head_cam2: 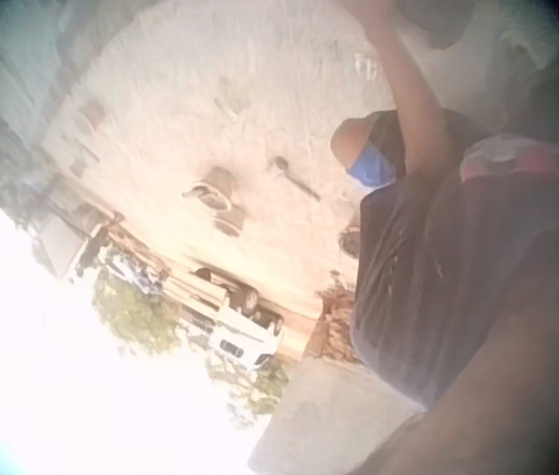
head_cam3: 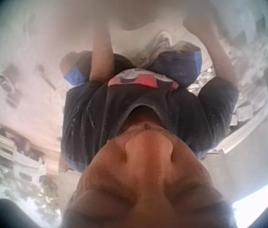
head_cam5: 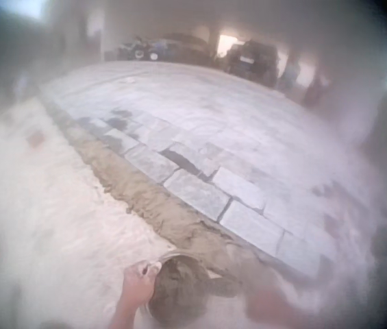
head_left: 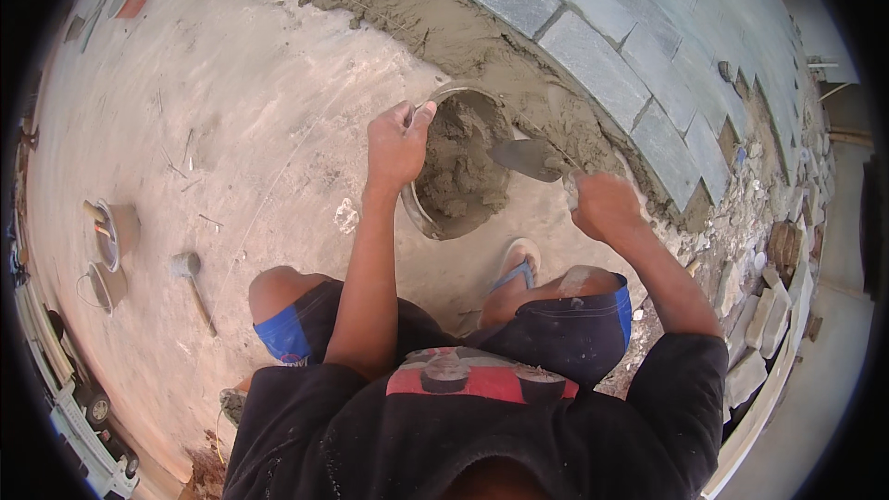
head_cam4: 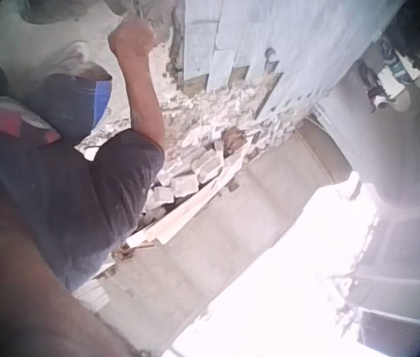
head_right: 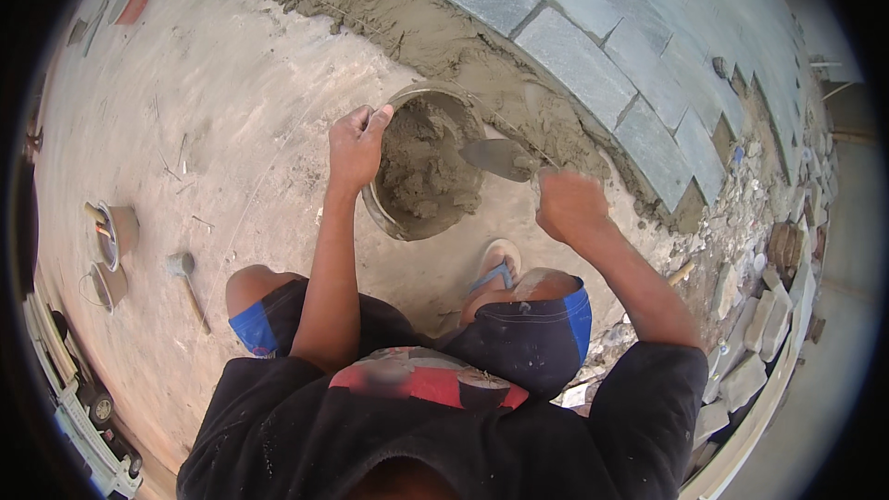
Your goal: The person uses a trowel to scoop mortar from a bucket and apply it to the base and side of a paved stone area on the ground.
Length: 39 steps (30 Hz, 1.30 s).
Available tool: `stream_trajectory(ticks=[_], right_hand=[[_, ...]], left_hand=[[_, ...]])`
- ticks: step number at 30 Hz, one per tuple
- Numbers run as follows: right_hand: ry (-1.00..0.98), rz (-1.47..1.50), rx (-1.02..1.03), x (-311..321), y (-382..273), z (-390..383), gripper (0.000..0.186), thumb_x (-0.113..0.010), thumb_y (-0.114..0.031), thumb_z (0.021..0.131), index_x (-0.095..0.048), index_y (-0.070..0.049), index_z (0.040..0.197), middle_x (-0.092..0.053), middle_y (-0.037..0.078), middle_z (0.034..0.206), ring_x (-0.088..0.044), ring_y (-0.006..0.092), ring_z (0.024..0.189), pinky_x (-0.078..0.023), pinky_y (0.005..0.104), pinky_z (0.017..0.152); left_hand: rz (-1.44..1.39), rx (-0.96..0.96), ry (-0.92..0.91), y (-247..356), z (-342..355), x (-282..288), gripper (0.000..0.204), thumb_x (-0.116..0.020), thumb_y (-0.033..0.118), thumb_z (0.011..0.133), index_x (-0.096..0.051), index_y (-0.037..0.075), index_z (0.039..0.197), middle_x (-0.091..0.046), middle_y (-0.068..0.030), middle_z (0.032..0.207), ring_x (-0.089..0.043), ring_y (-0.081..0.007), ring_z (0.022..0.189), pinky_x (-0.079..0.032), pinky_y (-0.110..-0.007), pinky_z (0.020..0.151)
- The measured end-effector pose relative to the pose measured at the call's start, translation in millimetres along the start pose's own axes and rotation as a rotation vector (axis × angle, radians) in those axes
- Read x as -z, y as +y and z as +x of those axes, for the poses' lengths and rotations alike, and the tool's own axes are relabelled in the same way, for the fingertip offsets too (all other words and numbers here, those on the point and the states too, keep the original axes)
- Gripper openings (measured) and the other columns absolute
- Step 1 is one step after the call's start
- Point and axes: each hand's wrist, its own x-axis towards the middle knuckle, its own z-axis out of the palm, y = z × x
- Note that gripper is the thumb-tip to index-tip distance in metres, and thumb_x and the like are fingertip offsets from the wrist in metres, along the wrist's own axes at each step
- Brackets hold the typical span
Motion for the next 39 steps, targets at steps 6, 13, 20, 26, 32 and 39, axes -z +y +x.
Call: stream_trajectory(ticks=[6,13,20,26,32,39], right_hand=[[-0.203,0.127,0.182,-16.5,-24.3,12.1,0.034,-0.063,-0.021,0.075,-0.064,-0.001,0.102,-0.066,0.025,0.093,-0.065,0.0399,0.090,-0.052,0.0476,0.081],[0.200,0.009,0.121,20.1,-43.1,27.4,0.031,-0.060,-0.016,0.078,-0.061,-0.002,0.106,-0.065,0.022,0.089,-0.066,0.0377,0.086,-0.053,0.0479,0.076],[0.233,-0.140,0.304,-41.3,-55.8,76.8,0.032,-0.054,-0.006,0.079,-0.058,0.001,0.110,-0.063,0.022,0.087,-0.066,0.0371,0.076,-0.053,0.0434,0.061],[0.088,-0.021,0.394,-59.0,-66.9,38.4,0.051,-0.063,-0.011,0.075,-0.054,-0.004,0.124,-0.060,0.022,0.104,-0.063,0.0370,0.096,-0.052,0.0449,0.077],[0.225,-0.071,0.304,-10.9,-36.8,11.8,0.048,-0.061,-0.015,0.078,-0.056,-0.011,0.126,-0.058,0.019,0.113,-0.060,0.0350,0.104,-0.052,0.0461,0.079],[0.034,0.312,0.355,-83.6,-19.5,81.0,0.027,-0.064,-0.017,0.074,-0.066,0.000,0.095,-0.068,0.023,0.088,-0.065,0.0390,0.081,-0.052,0.0436,0.076]], left_hand=[[-0.014,0.017,0.068,1.6,-3.3,3.9,0.044,-0.063,0.027,0.090,-0.046,-0.004,0.064,-0.040,-0.0101,0.055,-0.034,-0.0165,0.055,-0.035,-0.037,0.052],[-0.032,-0.021,0.083,-4.7,-3.6,-0.2,0.048,-0.063,0.028,0.091,-0.038,0.000,0.061,-0.030,-0.0039,0.057,-0.029,-0.0125,0.057,-0.030,-0.035,0.050],[-0.053,-0.048,0.039,0.1,-8.5,-3.1,0.047,-0.063,0.028,0.091,-0.040,0.000,0.061,-0.032,-0.0038,0.056,-0.030,-0.0121,0.057,-0.030,-0.034,0.050],[-0.034,0.000,0.062,-11.4,-1.7,9.0,0.045,-0.064,0.027,0.090,-0.043,-0.002,0.062,-0.035,-0.0061,0.054,-0.031,-0.0138,0.055,-0.032,-0.036,0.050],[-0.072,0.000,0.036,-5.8,-5.7,9.3,0.046,-0.064,0.027,0.090,-0.042,-0.001,0.061,-0.034,-0.0031,0.056,-0.031,-0.0118,0.057,-0.031,-0.034,0.050],[-0.097,-0.086,0.007,3.1,-15.6,-4.2,0.043,-0.064,0.026,0.091,-0.043,0.000,0.063,-0.034,-0.0001,0.058,-0.031,-0.0104,0.058,-0.031,-0.031,0.051]])
